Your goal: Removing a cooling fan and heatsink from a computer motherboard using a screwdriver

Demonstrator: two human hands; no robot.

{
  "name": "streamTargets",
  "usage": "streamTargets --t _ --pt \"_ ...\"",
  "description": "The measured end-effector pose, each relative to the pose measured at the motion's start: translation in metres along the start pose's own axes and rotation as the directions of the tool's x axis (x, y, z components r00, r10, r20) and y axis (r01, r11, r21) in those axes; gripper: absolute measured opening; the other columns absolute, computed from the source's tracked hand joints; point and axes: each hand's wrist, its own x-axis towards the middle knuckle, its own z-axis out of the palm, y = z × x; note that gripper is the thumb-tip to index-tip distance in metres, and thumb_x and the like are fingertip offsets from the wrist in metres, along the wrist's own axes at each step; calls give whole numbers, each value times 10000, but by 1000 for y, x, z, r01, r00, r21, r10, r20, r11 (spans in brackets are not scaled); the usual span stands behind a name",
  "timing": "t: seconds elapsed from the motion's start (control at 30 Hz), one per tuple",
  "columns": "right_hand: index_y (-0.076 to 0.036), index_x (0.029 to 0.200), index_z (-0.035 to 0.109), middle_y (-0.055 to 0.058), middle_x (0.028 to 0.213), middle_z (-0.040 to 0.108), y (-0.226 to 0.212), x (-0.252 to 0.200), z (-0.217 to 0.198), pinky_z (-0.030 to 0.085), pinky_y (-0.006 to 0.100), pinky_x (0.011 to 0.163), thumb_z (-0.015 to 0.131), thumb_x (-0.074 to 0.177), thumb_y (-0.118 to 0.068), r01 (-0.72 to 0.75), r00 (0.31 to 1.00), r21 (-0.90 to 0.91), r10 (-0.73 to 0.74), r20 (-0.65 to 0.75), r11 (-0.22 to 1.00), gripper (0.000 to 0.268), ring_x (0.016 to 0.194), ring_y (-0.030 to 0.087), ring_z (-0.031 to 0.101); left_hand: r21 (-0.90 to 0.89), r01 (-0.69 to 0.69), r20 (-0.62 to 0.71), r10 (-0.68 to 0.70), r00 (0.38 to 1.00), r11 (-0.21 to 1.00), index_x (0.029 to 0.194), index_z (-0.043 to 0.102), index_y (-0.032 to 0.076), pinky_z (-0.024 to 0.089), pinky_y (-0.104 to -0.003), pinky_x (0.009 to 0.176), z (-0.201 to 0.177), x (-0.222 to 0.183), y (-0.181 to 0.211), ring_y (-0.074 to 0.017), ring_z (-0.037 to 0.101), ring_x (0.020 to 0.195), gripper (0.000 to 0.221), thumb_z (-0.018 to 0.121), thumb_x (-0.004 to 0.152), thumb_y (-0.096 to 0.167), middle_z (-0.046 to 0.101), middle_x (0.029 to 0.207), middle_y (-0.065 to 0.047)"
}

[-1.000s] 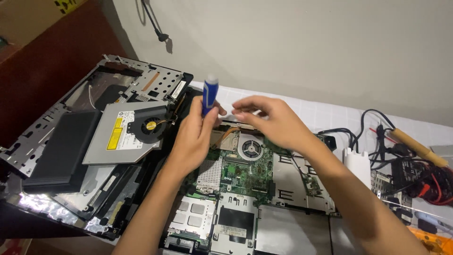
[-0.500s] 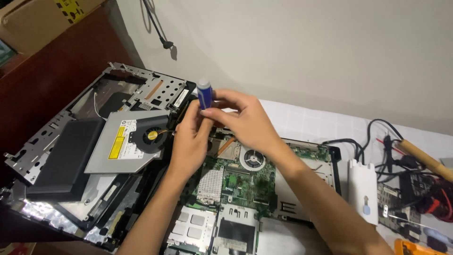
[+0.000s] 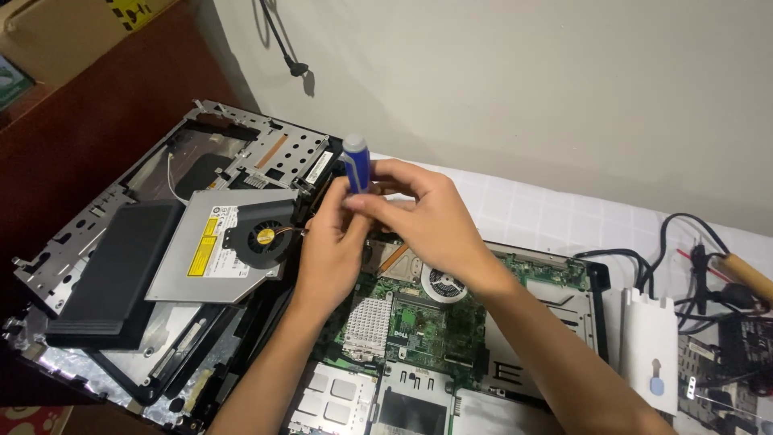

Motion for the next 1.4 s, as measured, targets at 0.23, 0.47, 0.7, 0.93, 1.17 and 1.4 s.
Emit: streamTargets --t 0.23,0.47,0.7,0.93,1.17,1.4 --pt "-71 1142 751 126 1115 774 2 1 1 632 406 851 699 974 -253 84 996 -117 -82 16 990 254 1056 220 720 -104 -42 -18 40 999 994 1189 673 32 560 -484 941 -2 0 -15 -228 687 1033 206 604 998 66 770 1077 -203" --pt "-24 1209 688 187 1204 725 -2 -2 3 523 544 996 708 930 -323 85 996 -144 -81 39 986 409 1167 382 690 -133 -53 -164 31 986 990 1041 672 14 565 -355 811 3 5 -43 -172 666 845 179 757 883 16 702 878 -124" --pt "-53 974 748 152 1173 744 14 0 -2 532 583 954 860 828 -215 197 979 -123 -201 -20 973 245 1110 391 705 -60 -99 -12 99 995 993 1338 601 -39 543 -551 989 5 -5 -9 -374 678 1170 399 647 945 14 701 1230 -303" --pt "-40 1194 727 205 1204 691 2 0 5 543 577 975 847 839 -209 134 987 -184 -147 -63 974 411 1133 431 683 145 -7 -132 26 991 989 1034 791 125 606 -377 786 2 0 -34 -173 769 914 184 751 869 52 811 893 -86" --pt "-77 1141 745 80 964 735 1 -1 3 609 415 905 869 829 -141 207 964 -157 -229 -137 966 342 970 218 737 85 84 -142 -72 987 993 993 706 52 593 -387 721 -4 -2 -26 -189 753 840 138 770 875 86 787 838 -151" --pt "-6 1331 583 225 1146 754 -21 -5 -2 577 539 951 662 971 -136 53 998 -82 -54 -10 995 391 1091 369 727 200 152 -66 -141 988 968 1111 789 48 632 -400 756 -11 -1 -15 -280 791 921 199 674 952 79 808 951 -165"
